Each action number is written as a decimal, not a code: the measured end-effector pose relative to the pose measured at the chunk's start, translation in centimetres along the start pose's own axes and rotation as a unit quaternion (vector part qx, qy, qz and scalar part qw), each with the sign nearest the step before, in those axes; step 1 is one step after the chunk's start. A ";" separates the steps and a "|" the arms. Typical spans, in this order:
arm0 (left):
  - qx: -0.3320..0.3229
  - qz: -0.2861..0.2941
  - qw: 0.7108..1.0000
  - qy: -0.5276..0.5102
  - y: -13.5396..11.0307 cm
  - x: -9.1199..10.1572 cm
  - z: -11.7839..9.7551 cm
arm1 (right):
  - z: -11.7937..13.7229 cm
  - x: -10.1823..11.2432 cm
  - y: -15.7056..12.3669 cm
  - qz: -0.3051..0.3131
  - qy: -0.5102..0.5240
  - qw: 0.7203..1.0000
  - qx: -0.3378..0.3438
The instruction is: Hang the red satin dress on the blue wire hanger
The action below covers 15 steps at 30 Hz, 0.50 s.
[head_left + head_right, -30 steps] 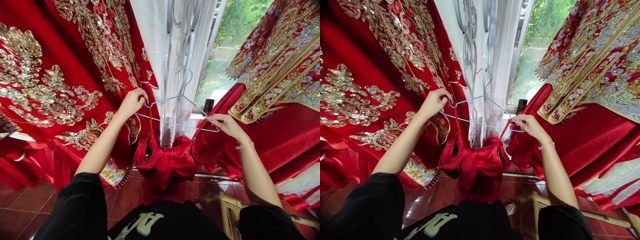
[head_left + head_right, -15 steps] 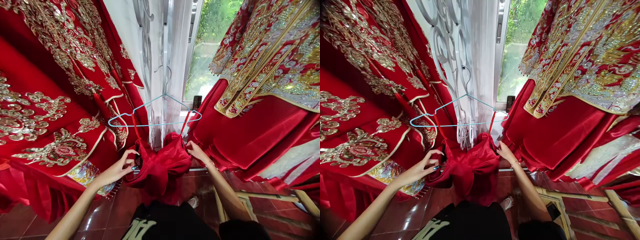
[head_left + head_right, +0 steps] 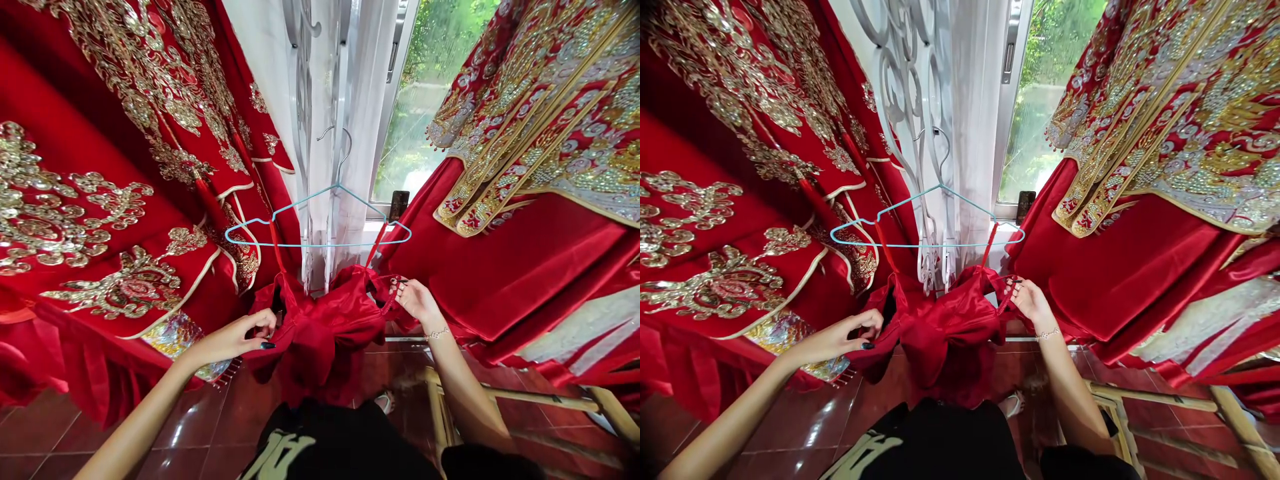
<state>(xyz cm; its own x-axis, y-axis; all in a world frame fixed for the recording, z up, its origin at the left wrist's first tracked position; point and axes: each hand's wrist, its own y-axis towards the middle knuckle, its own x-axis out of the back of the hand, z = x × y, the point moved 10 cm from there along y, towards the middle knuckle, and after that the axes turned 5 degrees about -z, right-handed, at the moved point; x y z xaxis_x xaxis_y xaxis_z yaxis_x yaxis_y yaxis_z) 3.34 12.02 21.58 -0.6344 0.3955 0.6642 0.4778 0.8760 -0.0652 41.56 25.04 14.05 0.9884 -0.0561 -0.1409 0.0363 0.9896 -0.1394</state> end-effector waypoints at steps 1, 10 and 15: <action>-0.004 -0.013 1.000 0.004 0.1 0.6 -0.2 | 1.0 -0.2 -0.4 -0.003 0.046 0.999 0.013; -0.037 -0.247 0.957 0.146 -0.8 6.9 0.6 | 11.7 -0.4 -3.2 -0.098 0.071 0.944 0.306; -0.008 -0.459 0.883 0.096 -3.7 10.1 1.5 | 11.6 2.0 -2.2 -0.276 -0.005 0.876 0.396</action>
<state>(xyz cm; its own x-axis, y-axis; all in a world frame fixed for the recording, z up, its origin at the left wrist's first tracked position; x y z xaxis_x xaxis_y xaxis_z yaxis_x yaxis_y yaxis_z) -5.70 13.21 27.39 -0.6445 -0.5349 0.5464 -0.1748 0.7987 0.5758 45.19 24.30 25.47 0.7887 -0.5581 -0.2578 0.5967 0.5940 0.5395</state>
